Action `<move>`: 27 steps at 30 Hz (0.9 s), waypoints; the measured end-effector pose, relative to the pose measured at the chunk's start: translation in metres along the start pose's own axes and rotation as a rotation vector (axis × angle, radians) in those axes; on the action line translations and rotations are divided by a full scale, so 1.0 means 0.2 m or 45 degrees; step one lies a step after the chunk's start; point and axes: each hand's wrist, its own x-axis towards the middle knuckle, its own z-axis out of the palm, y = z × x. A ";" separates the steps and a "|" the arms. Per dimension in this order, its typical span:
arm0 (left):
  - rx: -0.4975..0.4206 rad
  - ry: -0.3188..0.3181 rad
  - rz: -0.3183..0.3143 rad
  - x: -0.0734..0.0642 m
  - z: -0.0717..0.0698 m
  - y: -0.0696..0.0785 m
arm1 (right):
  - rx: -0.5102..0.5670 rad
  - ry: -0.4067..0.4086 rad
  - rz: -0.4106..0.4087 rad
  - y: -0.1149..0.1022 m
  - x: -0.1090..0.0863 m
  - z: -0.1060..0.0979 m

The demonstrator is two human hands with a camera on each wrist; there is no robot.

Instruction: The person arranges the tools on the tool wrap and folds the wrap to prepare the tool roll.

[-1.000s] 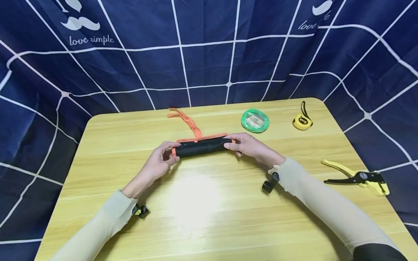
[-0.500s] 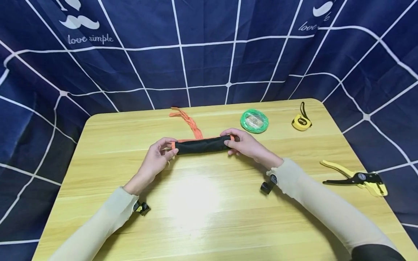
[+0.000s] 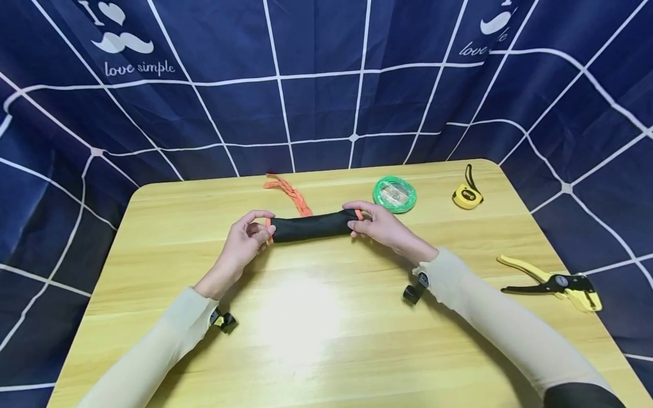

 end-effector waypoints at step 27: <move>0.416 -0.131 -0.013 0.05 -0.01 0.02 | -0.267 -0.001 -0.001 0.01 0.03 -0.08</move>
